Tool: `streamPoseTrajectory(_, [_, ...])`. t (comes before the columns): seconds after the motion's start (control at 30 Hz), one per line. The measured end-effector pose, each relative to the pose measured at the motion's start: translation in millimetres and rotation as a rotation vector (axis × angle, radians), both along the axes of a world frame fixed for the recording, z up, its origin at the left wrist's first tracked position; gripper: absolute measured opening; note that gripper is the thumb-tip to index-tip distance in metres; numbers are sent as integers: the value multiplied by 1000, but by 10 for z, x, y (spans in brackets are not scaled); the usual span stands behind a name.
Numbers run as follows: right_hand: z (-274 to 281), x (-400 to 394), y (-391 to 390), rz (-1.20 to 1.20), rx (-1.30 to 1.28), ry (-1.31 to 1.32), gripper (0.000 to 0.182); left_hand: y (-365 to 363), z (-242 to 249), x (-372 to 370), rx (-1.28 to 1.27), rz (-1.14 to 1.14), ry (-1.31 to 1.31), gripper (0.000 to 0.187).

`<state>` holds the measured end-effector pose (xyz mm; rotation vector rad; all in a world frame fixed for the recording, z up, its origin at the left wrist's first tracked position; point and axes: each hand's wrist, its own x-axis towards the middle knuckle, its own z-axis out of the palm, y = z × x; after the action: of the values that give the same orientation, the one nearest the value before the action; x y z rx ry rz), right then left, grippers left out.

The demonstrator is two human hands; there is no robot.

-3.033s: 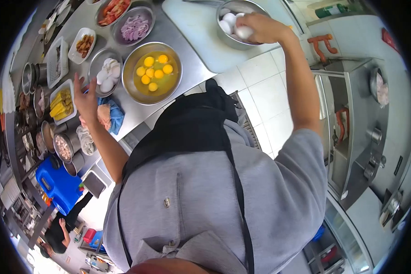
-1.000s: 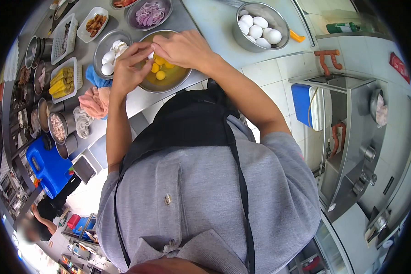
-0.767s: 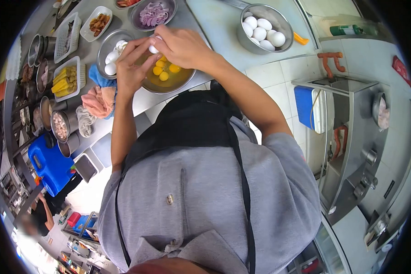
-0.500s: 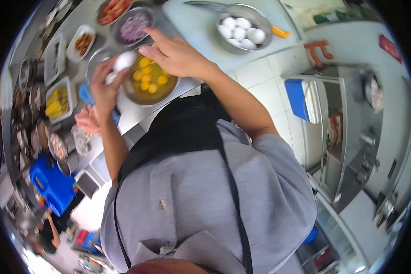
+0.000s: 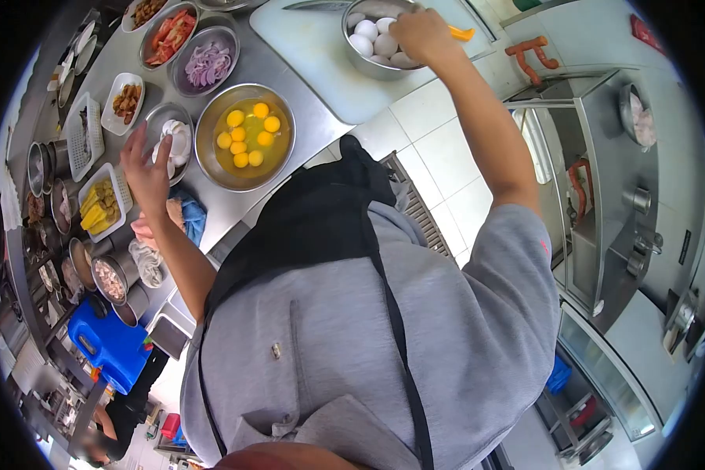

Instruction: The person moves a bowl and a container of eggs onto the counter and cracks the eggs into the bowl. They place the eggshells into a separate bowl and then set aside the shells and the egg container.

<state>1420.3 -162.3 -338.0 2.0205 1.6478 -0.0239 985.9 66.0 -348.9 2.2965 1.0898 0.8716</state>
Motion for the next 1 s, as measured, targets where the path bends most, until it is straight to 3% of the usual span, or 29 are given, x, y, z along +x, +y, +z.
streamPoseTrajectory(0.07, [215, -122, -22, -227, 235, 77, 46, -70, 46, 48, -20, -19, -34, 50])
streamPoseTrajectory(0.1, [344, -242, -95, -229, 231, 80, 46, -79, 55, 35, -23, -21, -31, 50])
streamPoseTrajectory(0.17, [672, -655, -310, -146, 859, 398, 26, -140, 33, 34, -95, -26, -110, 45])
streamPoseTrajectory(0.2, [665, -820, -382, -155, 848, 394, 26, -181, 29, 38, -108, -33, -111, 45])
streamPoseTrajectory(0.27, [428, -1182, -523, -127, 1400, 549, 42, -225, 43, 63, -153, -26, -164, 41])
streamPoseTrajectory(0.37, [-299, -1551, -761, -248, 1565, 588, 52, -286, 50, 128, -203, -51, -194, 40])
streamPoseTrajectory(0.43, [-665, -1628, -820, -368, 1407, 428, 54, -318, 37, 177, -215, -83, -203, 39])
streamPoseTrajectory(0.5, [-1076, -1615, -809, -427, 1260, 507, 51, -325, 14, 246, -218, -123, -221, 38])
streamPoseTrajectory(0.6, [-1096, -1672, -713, -498, 1285, 507, 49, -327, 15, 333, -218, -198, -260, 34])
streamPoseTrajectory(0.67, [-870, -1750, -651, -692, 1406, 872, 39, -440, 97, 409, -229, -244, -242, 33])
streamPoseTrajectory(0.7, [-724, -1765, -600, -687, 1409, 875, 39, -480, 105, 465, -223, -241, -243, 33])
streamPoseTrajectory(0.77, [-382, -1832, -470, -1013, 1316, 2098, 34, -576, 122, 575, -274, -397, -155, 34])
streamPoseTrajectory(0.83, [-183, -1914, -318, -1058, 1189, 2178, 32, -787, 202, 759, -393, -551, -152, 39])
streamPoseTrajectory(0.9, [-122, -1963, -202, -961, 847, 2237, 34, -959, 283, 917, -450, -683, -191, 42])
streamPoseTrajectory(1.0, [41, -2130, 15, -937, 776, 2123, 35, -990, 234, 1004, -526, -748, -260, 43])
